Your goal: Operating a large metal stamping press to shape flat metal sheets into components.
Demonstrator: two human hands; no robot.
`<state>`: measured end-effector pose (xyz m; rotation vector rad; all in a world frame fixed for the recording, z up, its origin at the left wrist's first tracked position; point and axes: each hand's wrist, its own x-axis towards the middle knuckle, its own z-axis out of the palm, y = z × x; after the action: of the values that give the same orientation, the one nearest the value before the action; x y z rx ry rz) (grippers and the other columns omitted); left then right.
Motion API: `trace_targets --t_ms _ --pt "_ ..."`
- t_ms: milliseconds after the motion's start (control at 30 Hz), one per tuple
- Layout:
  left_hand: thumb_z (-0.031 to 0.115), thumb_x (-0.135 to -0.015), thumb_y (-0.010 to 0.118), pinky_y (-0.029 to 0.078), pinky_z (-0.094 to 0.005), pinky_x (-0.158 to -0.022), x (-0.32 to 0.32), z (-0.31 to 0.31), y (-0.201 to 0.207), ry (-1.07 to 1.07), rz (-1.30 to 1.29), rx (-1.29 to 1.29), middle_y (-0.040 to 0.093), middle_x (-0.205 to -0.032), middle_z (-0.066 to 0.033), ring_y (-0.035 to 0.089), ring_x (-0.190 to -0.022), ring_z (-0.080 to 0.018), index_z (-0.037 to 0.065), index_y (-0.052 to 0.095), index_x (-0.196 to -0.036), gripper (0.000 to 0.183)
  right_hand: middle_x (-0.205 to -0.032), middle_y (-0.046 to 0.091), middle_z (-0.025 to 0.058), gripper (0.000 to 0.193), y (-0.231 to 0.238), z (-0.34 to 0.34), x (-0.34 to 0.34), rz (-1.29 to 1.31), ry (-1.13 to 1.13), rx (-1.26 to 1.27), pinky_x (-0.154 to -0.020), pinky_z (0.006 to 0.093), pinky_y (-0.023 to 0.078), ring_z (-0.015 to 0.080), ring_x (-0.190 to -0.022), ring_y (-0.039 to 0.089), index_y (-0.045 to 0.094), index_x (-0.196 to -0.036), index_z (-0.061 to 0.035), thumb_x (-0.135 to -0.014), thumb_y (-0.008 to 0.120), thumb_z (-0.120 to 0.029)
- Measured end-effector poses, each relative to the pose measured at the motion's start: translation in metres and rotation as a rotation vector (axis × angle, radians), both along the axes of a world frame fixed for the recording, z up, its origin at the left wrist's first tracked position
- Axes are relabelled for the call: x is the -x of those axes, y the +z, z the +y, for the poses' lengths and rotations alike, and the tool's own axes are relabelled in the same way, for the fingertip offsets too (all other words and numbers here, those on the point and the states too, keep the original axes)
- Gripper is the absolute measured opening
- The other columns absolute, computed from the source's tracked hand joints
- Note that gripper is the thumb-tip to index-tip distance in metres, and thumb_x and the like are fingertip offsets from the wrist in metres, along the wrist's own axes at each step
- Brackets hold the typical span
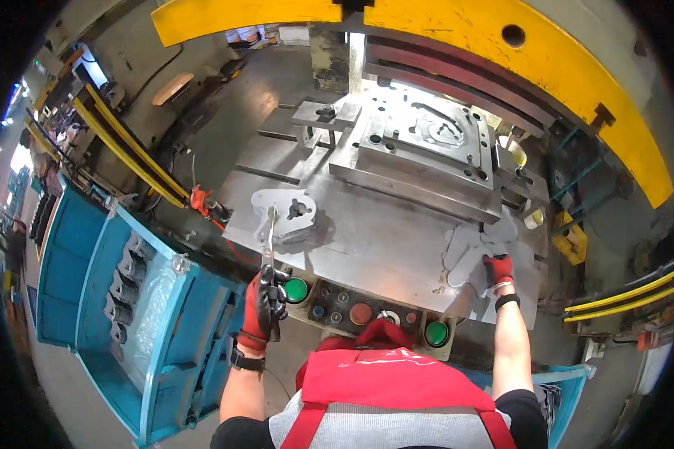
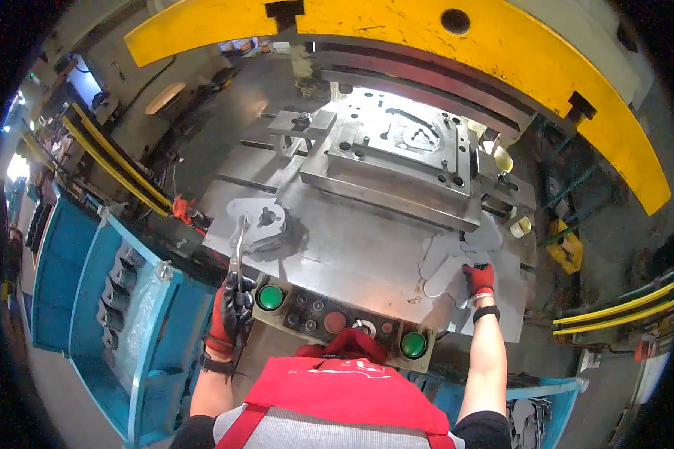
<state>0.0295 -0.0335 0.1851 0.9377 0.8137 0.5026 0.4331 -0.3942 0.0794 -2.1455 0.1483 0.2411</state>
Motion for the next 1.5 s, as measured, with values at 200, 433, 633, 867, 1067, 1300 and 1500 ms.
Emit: trace_targets --t_ms 200,433,633,867,1067,1300,1500 --pt "0.039 -0.089 0.046 0.031 -0.0209 -0.033 -0.002 0.015 -0.014 -0.035 0.022 0.041 0.046 -0.053 -0.0002 0.039 -0.036 -0.0072 0.005 0.055 -0.084 0.037 -0.068 0.057 0.0037 0.025 -0.024 -0.038 -0.017 -0.045 -0.026 -0.345 -0.054 0.0278 0.041 0.0134 -0.057 0.050 0.057 -0.078 -0.0021 -0.065 0.073 -0.016" --pt "0.030 -0.090 0.048 0.031 -0.0201 -0.032 -0.001 0.023 -0.030 0.053 -0.047 0.020 0.046 -0.053 0.0019 0.040 -0.036 -0.0068 0.009 0.055 -0.079 0.025 -0.063 0.056 0.0008 0.019 0.015 -0.051 0.014 0.095 0.087 -0.339 -0.039 0.0265 0.036 0.0120 -0.040 0.045 0.062 -0.087 -0.0030 -0.074 0.064 -0.018" --pt "0.032 -0.089 0.046 0.033 -0.0212 -0.034 -0.002 0.025 -0.015 0.012 -0.085 0.015 0.046 -0.054 0.0006 0.041 -0.038 -0.0076 0.006 0.057 -0.086 0.028 -0.075 0.059 0.0008 0.019 0.059 -0.060 0.032 0.039 0.188 -0.666 -0.047 0.0279 0.045 0.0143 -0.056 0.055 0.059 -0.093 -0.0061 -0.082 0.058 -0.022" --pt "0.032 -0.089 0.045 0.031 -0.0212 -0.034 -0.001 0.010 -0.002 0.032 -0.176 -0.055 0.043 -0.055 0.0003 0.037 -0.038 -0.0069 0.004 0.055 -0.089 0.030 -0.086 0.059 0.0022 0.018 0.134 0.052 -0.002 -0.652 0.519 -0.524 -0.059 0.0290 0.049 0.0146 -0.072 0.058 0.059 -0.097 -0.0044 -0.084 0.054 -0.016" --pt "0.033 -0.090 0.045 0.030 -0.0209 -0.034 0.018 0.003 -0.014 0.138 -0.201 -0.126 0.042 -0.054 0.0011 0.036 -0.037 -0.0064 0.003 0.054 -0.091 0.031 -0.080 0.062 0.0083 0.021 0.150 0.168 -0.092 -0.248 0.211 -0.828 -0.058 0.0281 0.050 0.0194 -0.063 0.060 0.059 -0.092 0.0019 -0.077 0.059 -0.014" --pt "0.038 -0.090 0.045 0.027 -0.0192 -0.033 0.057 -0.003 -0.005 0.238 -0.115 0.030 0.041 -0.053 0.0048 0.033 -0.036 -0.0041 0.009 0.055 -0.086 0.031 -0.082 0.063 0.0112 0.028 0.146 0.249 -0.124 -0.621 0.029 -0.596 -0.068 0.0303 0.045 0.0201 -0.071 0.059 0.059 -0.097 0.0031 -0.070 0.058 -0.005" --pt "0.040 -0.089 0.046 0.026 -0.0199 -0.033 0.070 -0.004 -0.009 0.342 -0.059 0.017 0.042 -0.054 0.0053 0.033 -0.036 -0.0051 0.010 0.056 -0.086 0.032 -0.096 0.060 0.0250 0.033 0.136 0.270 -0.109 -0.775 -0.167 -0.006 -0.078 0.0394 0.047 0.0359 -0.092 0.059 0.060 -0.092 0.0022 -0.065 0.058 -0.017"
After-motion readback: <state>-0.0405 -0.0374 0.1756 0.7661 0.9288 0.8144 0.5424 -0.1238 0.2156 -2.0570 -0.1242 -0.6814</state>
